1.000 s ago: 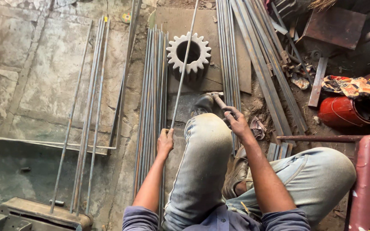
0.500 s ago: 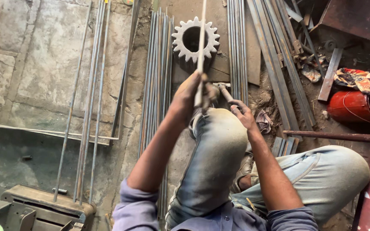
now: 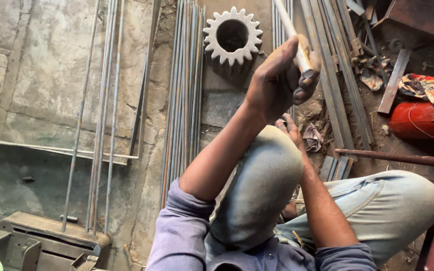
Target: The person uses a hammer and a heavy metal gear as an anvil to straighten long metal rods, handling one rod at a time and striking specific points along the length before placing them back into a pile.
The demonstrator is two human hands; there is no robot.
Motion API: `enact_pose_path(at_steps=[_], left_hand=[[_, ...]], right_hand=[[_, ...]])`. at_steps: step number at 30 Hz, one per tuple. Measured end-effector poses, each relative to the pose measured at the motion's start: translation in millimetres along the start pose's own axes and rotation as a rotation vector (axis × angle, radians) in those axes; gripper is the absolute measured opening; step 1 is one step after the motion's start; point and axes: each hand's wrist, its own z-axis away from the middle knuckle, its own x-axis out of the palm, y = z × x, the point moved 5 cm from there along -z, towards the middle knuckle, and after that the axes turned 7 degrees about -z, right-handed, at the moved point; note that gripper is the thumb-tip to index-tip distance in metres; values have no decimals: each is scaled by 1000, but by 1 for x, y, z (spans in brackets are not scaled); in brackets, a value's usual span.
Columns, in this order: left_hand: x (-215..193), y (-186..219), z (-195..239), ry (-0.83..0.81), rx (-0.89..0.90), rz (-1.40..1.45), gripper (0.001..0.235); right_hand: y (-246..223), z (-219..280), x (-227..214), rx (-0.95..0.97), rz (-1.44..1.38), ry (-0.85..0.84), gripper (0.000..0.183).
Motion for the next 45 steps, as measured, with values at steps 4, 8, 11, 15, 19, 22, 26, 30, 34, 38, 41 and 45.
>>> enact_pose_path(at_steps=[4,8,11,15,19,22,26,30,34,38,41,45], left_hand=[[1,3,-4,-243,78,107,29],[1,11,-6,-303,85,57,29],[-1,13,2,-271,73,23,30],[-25,16,37,-214,22,-100,29],[-105,-4,126,406,-231,-243,40],[-168,-21,202,582,-378,-314,54],[-265,-61,282,790,-619,-562,59],[-346,-88,310,1014,-591,-897,54],[-350,-71,298,1219,-327,-1456,55],[-354,-52,256,1255,-394,-1549,56],[-371,-42,217,1289,-466,-1595,59],[-409,-37,162,1235,-514,-1489,67]], right_hand=[[-5,6,3,-71,-15,-37,48],[-26,16,18,-125,-136,-185,45],[-29,28,26,-84,-115,-389,44],[-14,48,25,5,-60,-491,43],[-4,35,23,16,-77,-435,42],[2,32,30,19,-96,-409,41],[9,38,41,28,-105,-414,41],[16,46,42,52,-94,-437,40],[17,46,46,64,-105,-424,39],[18,44,46,85,-128,-337,39],[3,22,38,77,-132,-190,39],[-45,-11,12,-60,-173,69,39]])
